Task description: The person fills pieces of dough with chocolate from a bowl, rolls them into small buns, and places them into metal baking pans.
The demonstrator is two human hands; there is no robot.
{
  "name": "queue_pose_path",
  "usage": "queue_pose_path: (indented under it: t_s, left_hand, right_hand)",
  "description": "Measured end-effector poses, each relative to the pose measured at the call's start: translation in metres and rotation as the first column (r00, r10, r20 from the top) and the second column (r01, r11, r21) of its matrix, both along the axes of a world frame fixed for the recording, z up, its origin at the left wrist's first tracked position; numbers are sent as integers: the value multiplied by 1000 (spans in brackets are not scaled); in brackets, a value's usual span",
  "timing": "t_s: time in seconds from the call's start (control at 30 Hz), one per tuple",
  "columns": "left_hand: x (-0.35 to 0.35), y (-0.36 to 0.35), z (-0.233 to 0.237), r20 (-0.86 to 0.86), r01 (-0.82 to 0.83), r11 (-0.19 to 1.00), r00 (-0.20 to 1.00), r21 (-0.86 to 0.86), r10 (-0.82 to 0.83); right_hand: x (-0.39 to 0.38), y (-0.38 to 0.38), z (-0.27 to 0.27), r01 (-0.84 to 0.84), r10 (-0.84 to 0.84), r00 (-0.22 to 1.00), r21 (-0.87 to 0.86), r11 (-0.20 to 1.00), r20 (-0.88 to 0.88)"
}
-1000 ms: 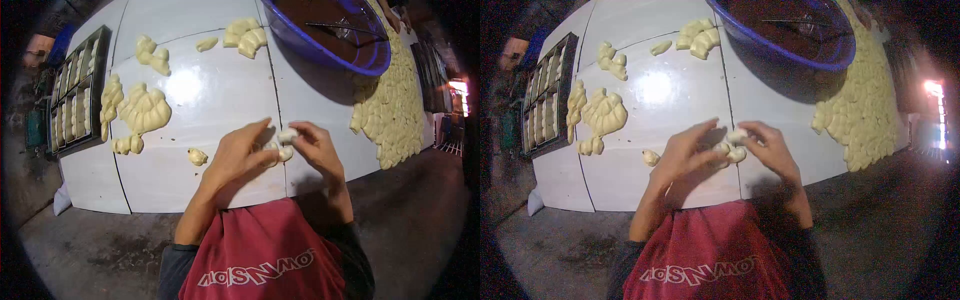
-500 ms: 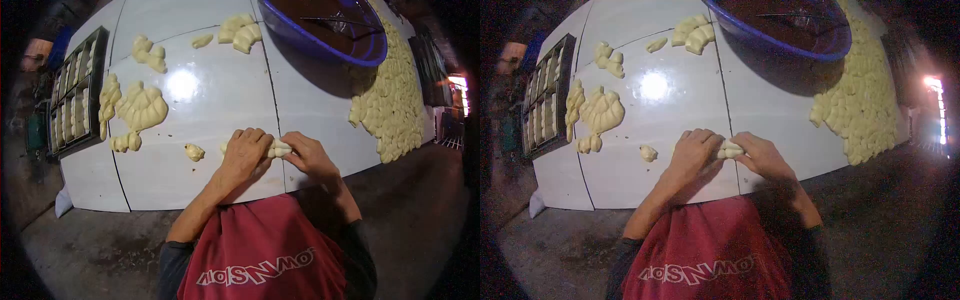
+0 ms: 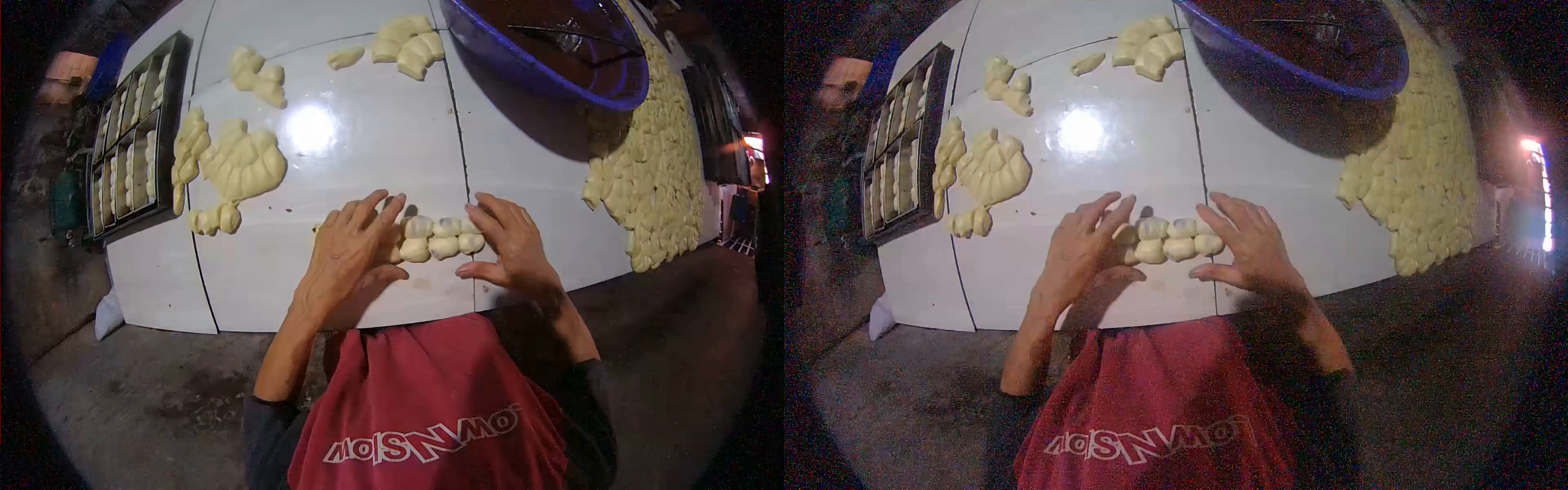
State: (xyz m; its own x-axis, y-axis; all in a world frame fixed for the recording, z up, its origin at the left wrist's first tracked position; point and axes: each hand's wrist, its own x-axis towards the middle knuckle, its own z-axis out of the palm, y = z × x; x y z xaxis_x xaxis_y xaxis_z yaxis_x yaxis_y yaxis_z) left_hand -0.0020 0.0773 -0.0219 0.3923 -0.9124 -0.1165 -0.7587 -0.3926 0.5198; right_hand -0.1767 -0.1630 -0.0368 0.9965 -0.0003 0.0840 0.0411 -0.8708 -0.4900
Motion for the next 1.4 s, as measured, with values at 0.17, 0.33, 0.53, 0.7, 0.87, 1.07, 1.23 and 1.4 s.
queue_pose_path:
  t_s: [0.17, 0.33, 0.53, 0.7, 0.87, 1.07, 1.23, 1.4]
  left_hand:
    - [-1, 1, -16, -162, -58, 983, 986, -172, 30]
    - [-3, -8, -12, -248, -48, 992, 969, -117, 18]
    - [-4, -5, -7, -220, -30, 990, 975, -140, -1]
    - [-7, -16, -12, -227, -9, 997, 974, -73, -8]
    - [-1, -20, -25, -213, 36, 991, 975, -130, -64]
    - [12, -10, -19, -283, 21, 988, 957, -156, -65]
    - [44, 45, 11, -371, -67, 990, 928, -124, 16]
    - [98, 136, 26, -331, -288, 944, 917, -158, 224]
  right_hand:
    - [25, 14, -22, -149, 155, 985, -79, 986, 74]
    - [35, 20, -45, -140, 160, 970, -118, 983, 183]
    - [30, 14, -24, -201, 199, 967, -3, 980, 162]
    - [33, 22, -32, -165, 179, 978, -129, 978, 105]
    - [40, 24, -35, -127, 126, 987, 2, 992, 97]
    - [57, 49, 8, 133, -50, 964, 309, 942, -262]
    - [105, 82, 34, 50, 111, 942, 460, 887, -318]
    - [207, 144, 47, -186, 309, 919, 424, 886, -243]
